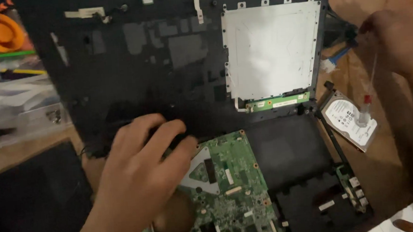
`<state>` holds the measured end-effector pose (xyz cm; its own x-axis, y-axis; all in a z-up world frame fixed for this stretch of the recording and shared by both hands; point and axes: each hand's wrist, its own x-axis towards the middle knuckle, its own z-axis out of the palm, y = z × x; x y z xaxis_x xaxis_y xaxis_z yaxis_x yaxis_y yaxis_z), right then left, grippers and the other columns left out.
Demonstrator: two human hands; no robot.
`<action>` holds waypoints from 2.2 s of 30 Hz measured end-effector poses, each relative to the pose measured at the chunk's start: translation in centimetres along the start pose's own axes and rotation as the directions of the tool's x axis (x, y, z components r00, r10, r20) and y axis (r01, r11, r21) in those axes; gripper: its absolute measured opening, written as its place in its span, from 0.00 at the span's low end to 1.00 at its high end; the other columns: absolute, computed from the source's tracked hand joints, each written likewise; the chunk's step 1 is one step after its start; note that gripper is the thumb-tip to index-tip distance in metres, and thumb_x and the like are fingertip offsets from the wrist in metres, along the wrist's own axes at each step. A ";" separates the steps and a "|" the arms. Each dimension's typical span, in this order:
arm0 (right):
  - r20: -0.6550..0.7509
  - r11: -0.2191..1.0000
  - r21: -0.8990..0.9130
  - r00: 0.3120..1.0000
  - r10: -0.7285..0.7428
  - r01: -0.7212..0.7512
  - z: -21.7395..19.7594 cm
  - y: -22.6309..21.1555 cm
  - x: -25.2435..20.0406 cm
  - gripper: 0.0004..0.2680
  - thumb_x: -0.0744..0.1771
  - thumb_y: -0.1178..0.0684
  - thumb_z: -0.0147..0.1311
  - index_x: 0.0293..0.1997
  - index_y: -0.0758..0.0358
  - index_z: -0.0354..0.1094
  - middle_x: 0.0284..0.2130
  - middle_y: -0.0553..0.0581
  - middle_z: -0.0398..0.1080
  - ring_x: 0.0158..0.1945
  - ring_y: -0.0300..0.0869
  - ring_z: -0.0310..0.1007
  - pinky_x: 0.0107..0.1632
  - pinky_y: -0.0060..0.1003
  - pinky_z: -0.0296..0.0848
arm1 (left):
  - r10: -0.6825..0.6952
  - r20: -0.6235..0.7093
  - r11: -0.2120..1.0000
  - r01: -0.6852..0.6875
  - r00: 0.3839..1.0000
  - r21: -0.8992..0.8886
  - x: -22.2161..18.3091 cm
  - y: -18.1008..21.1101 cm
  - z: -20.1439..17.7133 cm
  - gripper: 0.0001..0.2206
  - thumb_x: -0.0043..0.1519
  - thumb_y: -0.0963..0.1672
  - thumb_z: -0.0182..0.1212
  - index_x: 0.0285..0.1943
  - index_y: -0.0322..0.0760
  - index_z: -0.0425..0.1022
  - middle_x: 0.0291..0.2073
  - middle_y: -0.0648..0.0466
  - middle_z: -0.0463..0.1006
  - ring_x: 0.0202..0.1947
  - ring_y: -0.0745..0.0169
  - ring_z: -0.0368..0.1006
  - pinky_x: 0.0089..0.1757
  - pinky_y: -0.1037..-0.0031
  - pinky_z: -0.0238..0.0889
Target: Repairing a laptop by connecting internal ribbon cables and routing wires
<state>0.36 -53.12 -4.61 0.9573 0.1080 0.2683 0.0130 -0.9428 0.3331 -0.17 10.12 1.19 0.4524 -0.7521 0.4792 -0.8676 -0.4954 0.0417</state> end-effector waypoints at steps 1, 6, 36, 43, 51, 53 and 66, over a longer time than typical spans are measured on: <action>-0.060 0.995 -0.095 0.998 -0.034 0.028 -0.4 -0.8 0.8 0.19 0.61 0.53 0.65 0.58 0.59 0.77 0.53 0.57 0.79 0.58 0.51 0.77 0.59 0.39 0.70 | 0.027 -0.020 1.000 -0.027 0.999 -0.009 0.1 0.1 0.2 0.07 0.62 0.39 0.68 0.47 0.43 0.81 0.51 0.46 0.78 0.52 0.42 0.71 0.43 0.52 0.72; 0.007 0.896 0.227 0.920 0.391 -0.383 -11.4 -13.3 0.9 0.13 0.75 0.55 0.39 0.54 0.73 0.72 0.62 0.79 0.70 0.60 0.69 0.64 0.51 0.55 0.61 | 0.191 -0.045 0.972 -0.183 0.981 0.146 1.4 0.2 2.0 0.21 0.65 0.44 0.69 0.68 0.54 0.75 0.58 0.48 0.71 0.57 0.49 0.69 0.48 0.58 0.72; -0.561 0.752 0.225 0.713 -0.420 0.620 -14.0 -24.7 1.8 0.17 0.64 0.33 0.68 0.41 0.56 0.75 0.50 0.64 0.72 0.56 0.60 0.72 0.62 0.55 0.53 | 0.542 -0.162 0.795 -0.441 0.825 0.416 5.7 -2.7 3.6 0.11 0.78 0.51 0.62 0.64 0.49 0.76 0.65 0.55 0.70 0.60 0.56 0.68 0.53 0.66 0.64; -0.570 0.773 0.238 0.728 -0.380 0.589 -13.8 -24.9 1.5 0.15 0.69 0.34 0.65 0.50 0.52 0.75 0.68 0.70 0.50 0.73 0.62 0.42 0.72 0.65 0.60 | 0.520 -0.146 0.810 -0.433 0.841 0.395 5.9 -2.7 3.7 0.08 0.77 0.49 0.62 0.62 0.51 0.76 0.62 0.55 0.72 0.61 0.57 0.68 0.54 0.68 0.63; -0.506 0.749 0.196 0.719 -0.476 0.633 -14.2 -25.0 1.2 0.08 0.72 0.42 0.61 0.51 0.50 0.74 0.66 0.68 0.55 0.68 0.64 0.46 0.68 0.58 0.58 | 0.504 -0.156 0.812 -0.404 0.850 0.421 5.7 -2.8 3.7 0.08 0.78 0.49 0.62 0.62 0.51 0.74 0.62 0.57 0.72 0.61 0.59 0.69 0.54 0.70 0.62; -0.546 0.745 0.187 0.698 -0.463 0.641 -13.9 -25.2 1.4 0.08 0.72 0.40 0.62 0.51 0.46 0.76 0.65 0.68 0.56 0.70 0.61 0.43 0.70 0.61 0.47 | 0.491 -0.128 0.811 -0.398 0.861 0.429 5.5 -2.8 3.8 0.10 0.79 0.52 0.59 0.64 0.53 0.74 0.65 0.56 0.68 0.62 0.58 0.66 0.54 0.68 0.61; -0.608 0.766 0.227 0.702 -0.370 0.601 -17.2 -29.2 1.5 0.08 0.71 0.51 0.54 0.42 0.61 0.79 0.41 0.56 0.73 0.48 0.57 0.63 0.54 0.45 0.60 | 0.457 -0.134 0.793 -0.335 0.879 0.508 5.0 -2.3 3.3 0.10 0.80 0.51 0.55 0.66 0.54 0.71 0.64 0.60 0.65 0.58 0.63 0.63 0.52 0.70 0.55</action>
<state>-3.60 -19.96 1.62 0.4918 0.6168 0.6145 0.6508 -0.7293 0.2111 4.78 6.04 0.61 -0.0260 -0.8295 0.5579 -0.7351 -0.3623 -0.5730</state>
